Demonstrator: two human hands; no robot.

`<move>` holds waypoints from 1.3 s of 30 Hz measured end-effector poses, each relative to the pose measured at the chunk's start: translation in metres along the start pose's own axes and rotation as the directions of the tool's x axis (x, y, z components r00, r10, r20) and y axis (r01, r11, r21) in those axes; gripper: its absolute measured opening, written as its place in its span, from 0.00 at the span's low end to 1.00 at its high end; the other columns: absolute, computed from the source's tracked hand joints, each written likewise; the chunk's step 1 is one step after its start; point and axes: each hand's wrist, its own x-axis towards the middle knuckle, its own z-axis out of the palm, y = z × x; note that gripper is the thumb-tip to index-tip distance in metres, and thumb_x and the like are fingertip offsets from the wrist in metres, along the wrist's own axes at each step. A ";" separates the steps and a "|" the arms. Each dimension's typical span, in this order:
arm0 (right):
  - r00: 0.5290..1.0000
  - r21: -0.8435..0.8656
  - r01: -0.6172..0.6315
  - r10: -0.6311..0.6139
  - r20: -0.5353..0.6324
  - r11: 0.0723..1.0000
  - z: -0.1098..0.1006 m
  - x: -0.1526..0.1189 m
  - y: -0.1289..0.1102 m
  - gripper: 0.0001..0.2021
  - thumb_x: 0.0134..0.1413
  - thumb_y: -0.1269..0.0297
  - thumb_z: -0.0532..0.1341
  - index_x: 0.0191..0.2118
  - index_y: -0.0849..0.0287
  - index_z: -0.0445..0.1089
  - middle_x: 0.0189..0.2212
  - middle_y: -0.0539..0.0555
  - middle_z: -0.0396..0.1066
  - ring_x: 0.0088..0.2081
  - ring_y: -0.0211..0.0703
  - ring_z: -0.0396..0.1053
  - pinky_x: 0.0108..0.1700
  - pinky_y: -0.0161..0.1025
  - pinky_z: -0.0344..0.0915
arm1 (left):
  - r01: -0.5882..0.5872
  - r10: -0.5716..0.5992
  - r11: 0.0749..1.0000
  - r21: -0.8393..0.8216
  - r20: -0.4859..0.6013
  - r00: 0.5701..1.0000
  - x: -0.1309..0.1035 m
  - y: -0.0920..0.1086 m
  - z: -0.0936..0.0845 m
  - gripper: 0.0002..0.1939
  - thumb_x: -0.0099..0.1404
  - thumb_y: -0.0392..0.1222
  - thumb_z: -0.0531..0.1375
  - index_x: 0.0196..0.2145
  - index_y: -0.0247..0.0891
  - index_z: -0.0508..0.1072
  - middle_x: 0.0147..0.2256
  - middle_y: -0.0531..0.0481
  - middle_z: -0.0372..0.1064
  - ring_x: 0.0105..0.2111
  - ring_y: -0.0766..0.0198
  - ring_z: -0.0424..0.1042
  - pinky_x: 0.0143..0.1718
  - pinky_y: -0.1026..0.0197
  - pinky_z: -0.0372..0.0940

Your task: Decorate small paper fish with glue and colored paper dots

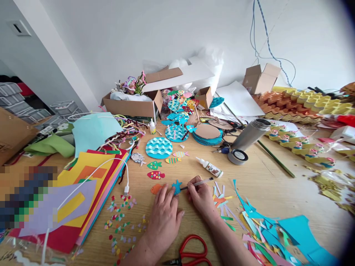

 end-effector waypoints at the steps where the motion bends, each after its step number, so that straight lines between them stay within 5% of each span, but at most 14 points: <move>1: 1.000 0.001 0.000 0.000 0.000 1.000 0.000 0.000 0.000 0.10 0.54 0.60 0.57 0.25 0.55 0.60 0.16 0.48 0.67 0.16 0.37 0.63 0.20 0.34 0.57 | 0.000 0.000 1.000 -0.001 0.001 1.000 0.000 0.000 0.000 0.15 0.63 0.37 0.60 0.48 0.35 0.70 0.56 0.42 0.66 0.61 0.44 0.56 0.59 0.39 0.61; 39: 1.000 -0.028 0.010 -0.010 -0.004 1.000 0.000 -0.001 -0.001 0.11 0.54 0.59 0.57 0.24 0.54 0.60 0.15 0.48 0.66 0.16 0.38 0.62 0.20 0.35 0.57 | 0.009 -0.010 1.000 0.014 0.011 1.000 0.001 0.001 -0.001 0.17 0.61 0.36 0.62 0.49 0.34 0.70 0.56 0.43 0.66 0.61 0.44 0.57 0.59 0.41 0.61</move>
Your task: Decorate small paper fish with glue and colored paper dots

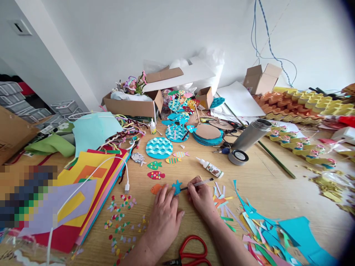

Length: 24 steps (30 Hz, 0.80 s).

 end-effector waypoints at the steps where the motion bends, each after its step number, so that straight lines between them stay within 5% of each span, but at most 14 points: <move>1: 1.000 -0.001 0.000 0.000 0.001 1.000 0.000 0.000 0.000 0.11 0.54 0.59 0.57 0.24 0.54 0.60 0.15 0.48 0.66 0.16 0.38 0.62 0.20 0.35 0.57 | 0.001 -0.001 1.000 0.002 0.004 1.000 0.000 0.000 0.000 0.17 0.61 0.36 0.62 0.49 0.34 0.70 0.56 0.43 0.66 0.61 0.44 0.57 0.60 0.41 0.61; 24: 1.000 -0.007 0.005 -0.005 0.006 1.000 0.000 0.000 -0.001 0.10 0.54 0.61 0.56 0.24 0.54 0.60 0.16 0.47 0.66 0.16 0.38 0.62 0.21 0.35 0.57 | 0.003 -0.003 1.000 -0.012 -0.005 1.000 0.000 -0.001 0.001 0.16 0.62 0.38 0.61 0.49 0.35 0.70 0.56 0.43 0.66 0.61 0.44 0.57 0.59 0.40 0.60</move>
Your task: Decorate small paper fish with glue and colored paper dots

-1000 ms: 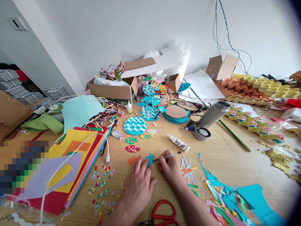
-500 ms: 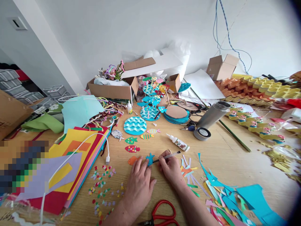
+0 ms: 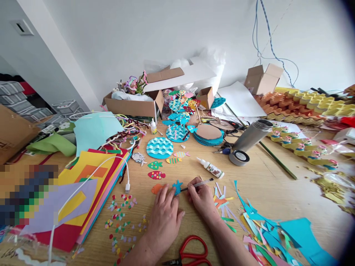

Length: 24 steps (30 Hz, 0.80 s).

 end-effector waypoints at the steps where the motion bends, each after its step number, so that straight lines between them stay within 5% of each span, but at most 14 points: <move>1: 1.000 -0.005 0.000 0.000 0.001 1.000 0.000 0.000 0.000 0.10 0.53 0.61 0.56 0.24 0.54 0.60 0.16 0.47 0.66 0.16 0.38 0.62 0.21 0.35 0.57 | -0.001 0.001 1.000 -0.002 -0.001 1.000 0.000 0.000 0.000 0.16 0.63 0.38 0.61 0.48 0.35 0.70 0.56 0.43 0.66 0.61 0.44 0.57 0.59 0.40 0.60; 24: 1.000 0.037 0.003 -0.003 0.007 0.999 -0.001 -0.001 0.001 0.10 0.53 0.61 0.57 0.23 0.54 0.60 0.15 0.47 0.66 0.15 0.37 0.62 0.19 0.34 0.56 | 0.005 -0.005 1.000 -0.007 0.011 1.000 -0.001 -0.002 0.002 0.16 0.63 0.40 0.61 0.49 0.34 0.71 0.56 0.44 0.66 0.61 0.44 0.56 0.61 0.41 0.59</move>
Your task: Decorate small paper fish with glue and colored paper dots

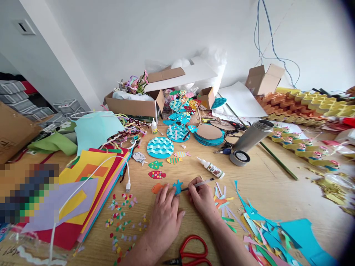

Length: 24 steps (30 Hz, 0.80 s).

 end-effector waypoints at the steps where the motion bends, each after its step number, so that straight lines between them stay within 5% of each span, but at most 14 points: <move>1: 1.000 -0.005 0.004 -0.004 -0.001 1.000 0.000 0.000 0.000 0.10 0.53 0.61 0.57 0.23 0.54 0.60 0.16 0.47 0.66 0.15 0.37 0.62 0.19 0.34 0.56 | 0.001 -0.001 1.000 -0.002 0.002 1.000 0.000 0.000 0.000 0.16 0.63 0.40 0.61 0.49 0.34 0.71 0.56 0.44 0.66 0.61 0.44 0.56 0.61 0.41 0.59; 24: 1.000 -0.056 0.008 -0.008 0.000 0.998 0.000 0.001 0.003 0.10 0.55 0.61 0.55 0.24 0.55 0.60 0.16 0.47 0.66 0.16 0.37 0.62 0.21 0.33 0.57 | -0.002 0.002 1.000 0.002 -0.012 1.000 -0.001 0.000 0.001 0.15 0.63 0.40 0.62 0.48 0.35 0.70 0.56 0.44 0.66 0.62 0.46 0.56 0.60 0.41 0.60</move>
